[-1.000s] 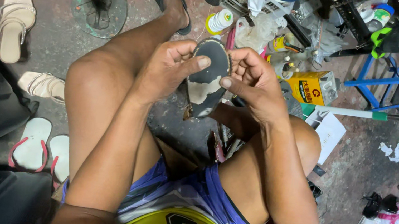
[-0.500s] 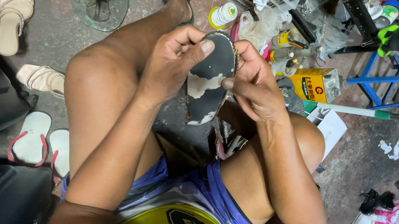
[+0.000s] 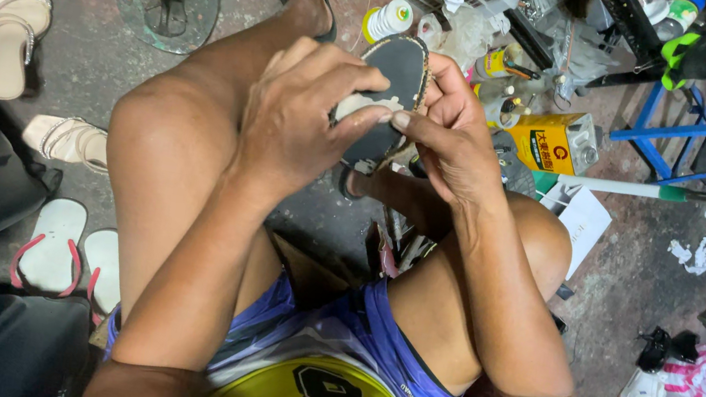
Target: The person is repairing a black sandal by hand. They apply a white patch to the sole and stitch around the edge using a needle and thread. The person repeatedly pulls the thread tight and adjusts the sandal while seated on the floor.
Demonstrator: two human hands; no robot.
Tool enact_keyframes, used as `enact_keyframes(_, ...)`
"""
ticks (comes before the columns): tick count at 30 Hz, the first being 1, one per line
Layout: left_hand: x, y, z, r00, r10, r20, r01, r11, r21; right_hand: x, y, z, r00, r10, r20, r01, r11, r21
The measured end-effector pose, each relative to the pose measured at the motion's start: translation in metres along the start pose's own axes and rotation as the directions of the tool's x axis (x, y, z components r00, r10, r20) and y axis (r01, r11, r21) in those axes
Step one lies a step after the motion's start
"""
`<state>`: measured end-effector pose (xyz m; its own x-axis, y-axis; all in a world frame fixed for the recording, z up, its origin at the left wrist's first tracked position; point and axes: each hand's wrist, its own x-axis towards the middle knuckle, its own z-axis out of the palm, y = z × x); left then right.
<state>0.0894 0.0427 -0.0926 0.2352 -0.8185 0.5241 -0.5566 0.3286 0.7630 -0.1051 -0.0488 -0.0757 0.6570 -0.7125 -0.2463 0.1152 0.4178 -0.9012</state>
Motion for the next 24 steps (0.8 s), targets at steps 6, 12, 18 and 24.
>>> enact_keyframes(6,-0.003,-0.001,0.013,0.997,0.076,-0.035,-0.07,0.988,0.135,-0.001,-0.001,-0.002,1.0,-0.004,-0.027,0.004,1.0,-0.007)
enact_keyframes(12,-0.005,-0.004,0.013,0.996,0.085,-0.037,-0.075,0.972,0.222,-0.002,-0.01,0.001,1.0,-0.024,0.003,0.024,0.968,-0.249)
enact_keyframes(18,-0.007,-0.007,0.02,0.997,0.07,-0.041,-0.058,0.968,0.245,-0.003,-0.014,0.006,0.999,-0.005,-0.038,-0.007,0.951,-0.31)
enact_keyframes(24,-0.007,-0.013,0.022,0.999,0.014,-0.041,-0.008,0.989,0.148,-0.001,-0.013,0.006,0.998,0.011,-0.069,-0.032,0.947,-0.32)
